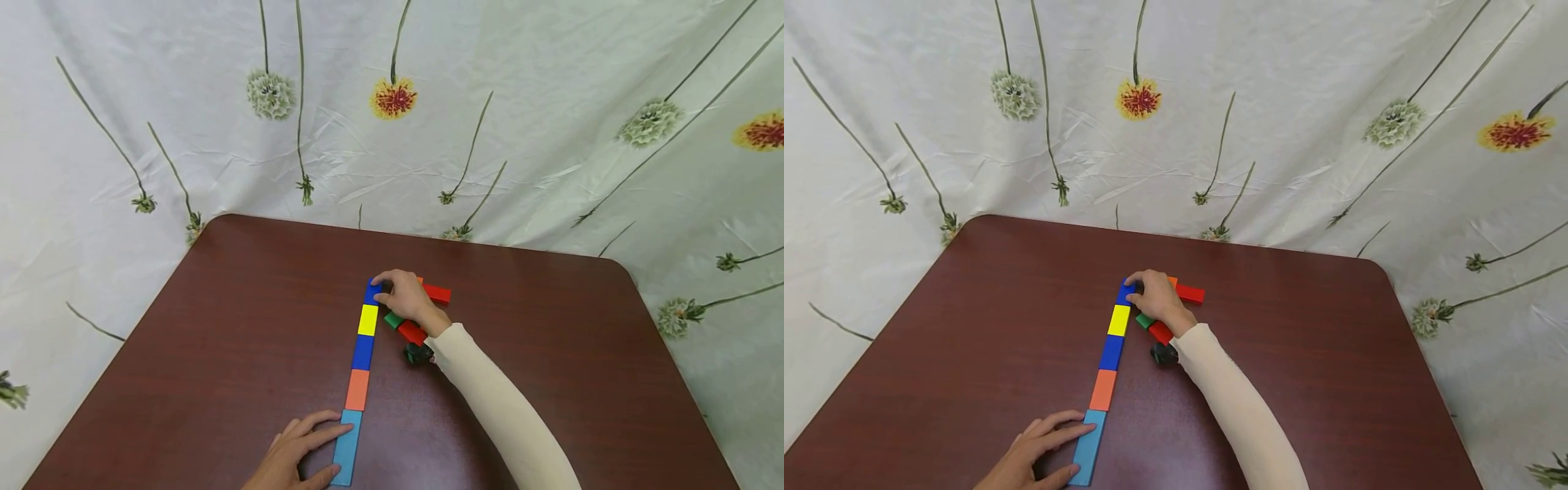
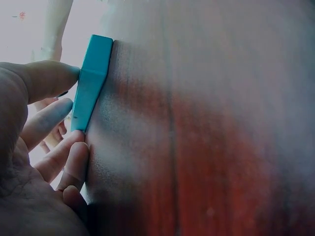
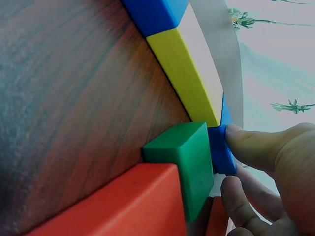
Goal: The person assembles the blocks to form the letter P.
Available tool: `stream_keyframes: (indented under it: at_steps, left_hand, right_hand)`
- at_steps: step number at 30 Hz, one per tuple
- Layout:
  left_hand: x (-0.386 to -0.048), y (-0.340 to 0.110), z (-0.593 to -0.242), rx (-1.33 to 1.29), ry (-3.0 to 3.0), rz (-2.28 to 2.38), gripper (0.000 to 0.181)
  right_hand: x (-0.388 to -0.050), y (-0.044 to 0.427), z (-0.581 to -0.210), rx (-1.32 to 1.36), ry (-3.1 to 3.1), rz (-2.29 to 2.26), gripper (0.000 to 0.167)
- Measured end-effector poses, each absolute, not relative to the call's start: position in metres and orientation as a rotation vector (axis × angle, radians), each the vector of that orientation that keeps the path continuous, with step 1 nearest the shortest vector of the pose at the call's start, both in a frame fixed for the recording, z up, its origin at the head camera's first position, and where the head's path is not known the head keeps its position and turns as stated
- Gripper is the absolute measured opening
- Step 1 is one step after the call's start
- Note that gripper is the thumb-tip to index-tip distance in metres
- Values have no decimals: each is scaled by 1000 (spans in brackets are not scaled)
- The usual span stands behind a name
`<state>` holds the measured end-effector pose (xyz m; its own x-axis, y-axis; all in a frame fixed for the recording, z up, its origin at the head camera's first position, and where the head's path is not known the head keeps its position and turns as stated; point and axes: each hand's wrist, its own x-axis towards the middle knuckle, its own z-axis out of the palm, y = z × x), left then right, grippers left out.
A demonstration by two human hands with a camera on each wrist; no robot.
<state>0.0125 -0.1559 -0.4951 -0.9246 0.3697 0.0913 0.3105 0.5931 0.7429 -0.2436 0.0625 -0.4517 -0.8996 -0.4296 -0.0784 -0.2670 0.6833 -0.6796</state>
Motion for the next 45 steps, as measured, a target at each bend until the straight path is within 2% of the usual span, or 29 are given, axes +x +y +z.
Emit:
stream_keyframes:
  at_steps: [29, 45]
  left_hand:
    - [12, -156, -498, 635, 2787, 1285, 47]
    - [13, -155, -498, 644, 2804, 1294, 47]
  right_hand:
    - [-241, 62, -450, -579, 2685, -1020, 29]
    - [-246, 94, -447, -514, 2681, -1210, 30]
